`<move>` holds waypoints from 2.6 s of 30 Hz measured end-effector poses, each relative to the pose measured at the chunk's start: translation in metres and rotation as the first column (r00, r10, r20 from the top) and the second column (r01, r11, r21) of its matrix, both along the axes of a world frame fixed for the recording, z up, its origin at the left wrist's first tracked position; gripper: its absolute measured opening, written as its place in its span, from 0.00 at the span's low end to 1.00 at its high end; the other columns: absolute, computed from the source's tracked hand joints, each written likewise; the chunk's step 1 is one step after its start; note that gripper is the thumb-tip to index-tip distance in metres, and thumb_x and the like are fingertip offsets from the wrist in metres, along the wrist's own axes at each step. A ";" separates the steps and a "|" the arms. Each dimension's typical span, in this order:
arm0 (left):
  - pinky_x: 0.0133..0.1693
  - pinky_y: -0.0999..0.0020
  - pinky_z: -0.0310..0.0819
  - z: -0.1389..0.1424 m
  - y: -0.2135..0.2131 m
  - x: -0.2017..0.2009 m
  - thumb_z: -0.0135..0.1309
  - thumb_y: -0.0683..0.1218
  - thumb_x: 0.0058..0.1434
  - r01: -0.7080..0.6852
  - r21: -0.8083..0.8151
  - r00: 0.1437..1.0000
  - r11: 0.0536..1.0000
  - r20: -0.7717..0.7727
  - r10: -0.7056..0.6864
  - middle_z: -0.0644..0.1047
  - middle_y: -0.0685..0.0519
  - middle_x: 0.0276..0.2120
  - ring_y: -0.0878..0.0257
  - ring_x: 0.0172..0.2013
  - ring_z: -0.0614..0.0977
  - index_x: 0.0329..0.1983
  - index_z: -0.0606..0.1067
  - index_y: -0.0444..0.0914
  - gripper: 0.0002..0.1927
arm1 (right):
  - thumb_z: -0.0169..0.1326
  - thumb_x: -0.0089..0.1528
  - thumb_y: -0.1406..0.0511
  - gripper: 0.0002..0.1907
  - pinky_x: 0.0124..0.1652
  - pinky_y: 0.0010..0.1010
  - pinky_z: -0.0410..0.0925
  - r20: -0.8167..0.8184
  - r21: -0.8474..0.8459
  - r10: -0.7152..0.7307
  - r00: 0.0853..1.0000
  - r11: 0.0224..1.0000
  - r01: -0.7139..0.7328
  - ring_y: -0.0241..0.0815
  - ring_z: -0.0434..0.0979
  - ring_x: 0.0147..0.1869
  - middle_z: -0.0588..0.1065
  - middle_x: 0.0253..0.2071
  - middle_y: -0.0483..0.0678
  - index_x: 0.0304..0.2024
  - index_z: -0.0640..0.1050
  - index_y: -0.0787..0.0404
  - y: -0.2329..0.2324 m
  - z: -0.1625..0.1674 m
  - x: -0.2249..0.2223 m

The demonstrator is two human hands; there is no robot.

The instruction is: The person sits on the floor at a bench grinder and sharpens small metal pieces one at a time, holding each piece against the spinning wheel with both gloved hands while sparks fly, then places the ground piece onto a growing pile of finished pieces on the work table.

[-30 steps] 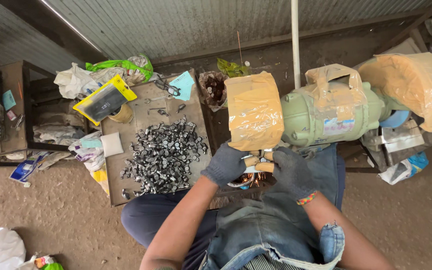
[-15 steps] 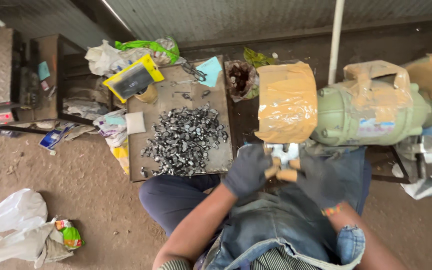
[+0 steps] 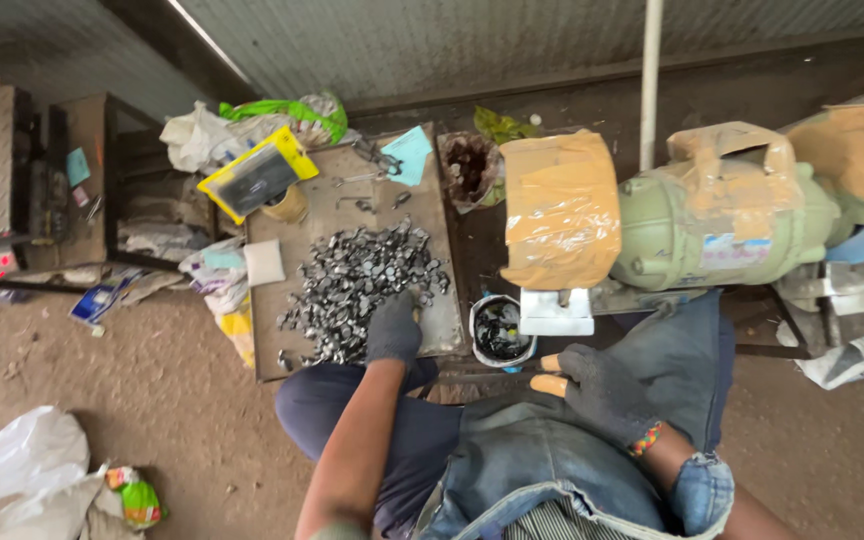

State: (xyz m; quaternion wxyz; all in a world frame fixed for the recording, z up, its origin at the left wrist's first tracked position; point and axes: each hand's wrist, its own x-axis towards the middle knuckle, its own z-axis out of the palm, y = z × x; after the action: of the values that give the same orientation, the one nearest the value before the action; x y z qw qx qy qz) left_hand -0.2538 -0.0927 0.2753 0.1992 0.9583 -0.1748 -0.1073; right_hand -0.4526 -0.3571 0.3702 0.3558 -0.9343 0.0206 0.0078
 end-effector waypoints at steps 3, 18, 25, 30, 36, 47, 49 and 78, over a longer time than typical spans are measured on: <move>0.45 0.52 0.76 0.041 -0.019 -0.042 0.61 0.48 0.60 -0.036 -0.319 0.967 0.947 -0.251 -0.048 0.82 0.43 0.42 0.45 0.45 0.83 0.51 0.75 0.42 0.17 | 0.67 0.52 0.56 0.23 0.35 0.40 0.71 0.013 0.124 -0.047 0.999 0.991 0.045 0.51 0.81 0.37 0.78 0.34 0.52 0.47 0.80 0.60 0.004 0.028 0.003; 0.46 0.50 0.77 0.113 -0.133 -0.036 0.63 0.50 0.57 0.493 -0.522 0.868 0.696 0.240 -0.435 0.82 0.44 0.43 0.43 0.45 0.82 0.47 0.81 0.40 0.16 | 0.68 0.50 0.58 0.17 0.37 0.41 0.69 0.346 0.013 -0.253 0.903 0.964 0.265 0.54 0.78 0.40 0.76 0.34 0.52 0.36 0.82 0.61 -0.034 0.040 0.040; 0.47 0.51 0.77 0.084 -0.135 -0.015 0.61 0.47 0.58 0.619 -0.413 0.780 0.669 0.215 -0.588 0.81 0.44 0.44 0.44 0.46 0.82 0.45 0.81 0.40 0.12 | 0.64 0.53 0.64 0.15 0.41 0.40 0.70 0.206 0.041 -0.149 0.967 0.989 0.143 0.51 0.80 0.42 0.78 0.36 0.50 0.43 0.85 0.54 -0.058 0.028 0.053; 0.51 0.50 0.76 0.085 -0.134 -0.021 0.60 0.47 0.59 0.579 -0.517 0.804 0.631 0.234 -0.546 0.80 0.44 0.47 0.43 0.49 0.80 0.50 0.78 0.38 0.16 | 0.66 0.51 0.61 0.17 0.41 0.39 0.71 0.271 0.125 -0.142 0.952 0.986 0.112 0.52 0.81 0.46 0.80 0.42 0.51 0.42 0.83 0.57 -0.059 0.017 0.061; 0.53 0.49 0.71 0.094 -0.106 -0.054 0.58 0.51 0.61 0.618 -0.346 0.785 0.706 0.325 -0.528 0.76 0.44 0.48 0.42 0.51 0.77 0.49 0.79 0.43 0.14 | 0.70 0.47 0.54 0.18 0.35 0.45 0.66 0.263 -0.101 -0.183 0.947 0.971 0.216 0.54 0.75 0.35 0.75 0.29 0.52 0.33 0.84 0.58 -0.035 0.022 0.035; 0.43 0.53 0.71 0.004 -0.023 -0.023 0.52 0.43 0.52 0.205 0.422 0.949 0.883 0.136 -0.285 0.75 0.42 0.52 0.48 0.48 0.76 0.57 0.71 0.36 0.27 | 0.62 0.55 0.52 0.16 0.34 0.43 0.69 0.017 -0.136 -0.005 1.000 0.991 0.008 0.53 0.78 0.35 0.77 0.32 0.50 0.37 0.83 0.55 -0.004 -0.037 -0.003; 0.47 0.51 0.71 -0.009 -0.013 -0.007 0.50 0.44 0.59 0.186 0.373 0.955 0.909 0.146 -0.256 0.76 0.45 0.52 0.47 0.50 0.76 0.59 0.71 0.39 0.23 | 0.63 0.55 0.52 0.17 0.34 0.43 0.69 0.047 -0.128 0.031 0.998 0.991 -0.025 0.53 0.78 0.36 0.77 0.32 0.50 0.37 0.82 0.57 -0.004 -0.036 -0.001; 0.48 0.51 0.76 0.113 -0.138 -0.031 0.62 0.49 0.57 0.518 -0.483 0.853 0.706 0.233 -0.466 0.82 0.46 0.43 0.45 0.46 0.81 0.44 0.81 0.41 0.12 | 0.65 0.55 0.58 0.15 0.37 0.45 0.67 0.298 -0.060 -0.215 0.930 0.968 0.243 0.56 0.77 0.38 0.75 0.32 0.53 0.40 0.82 0.59 -0.041 0.031 0.040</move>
State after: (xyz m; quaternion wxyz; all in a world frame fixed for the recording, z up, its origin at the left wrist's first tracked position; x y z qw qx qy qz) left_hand -0.2848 -0.2306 0.3879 0.4107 0.7876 -0.4556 -0.0591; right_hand -0.4125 -0.3979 0.4014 0.3084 -0.9325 0.0774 -0.1715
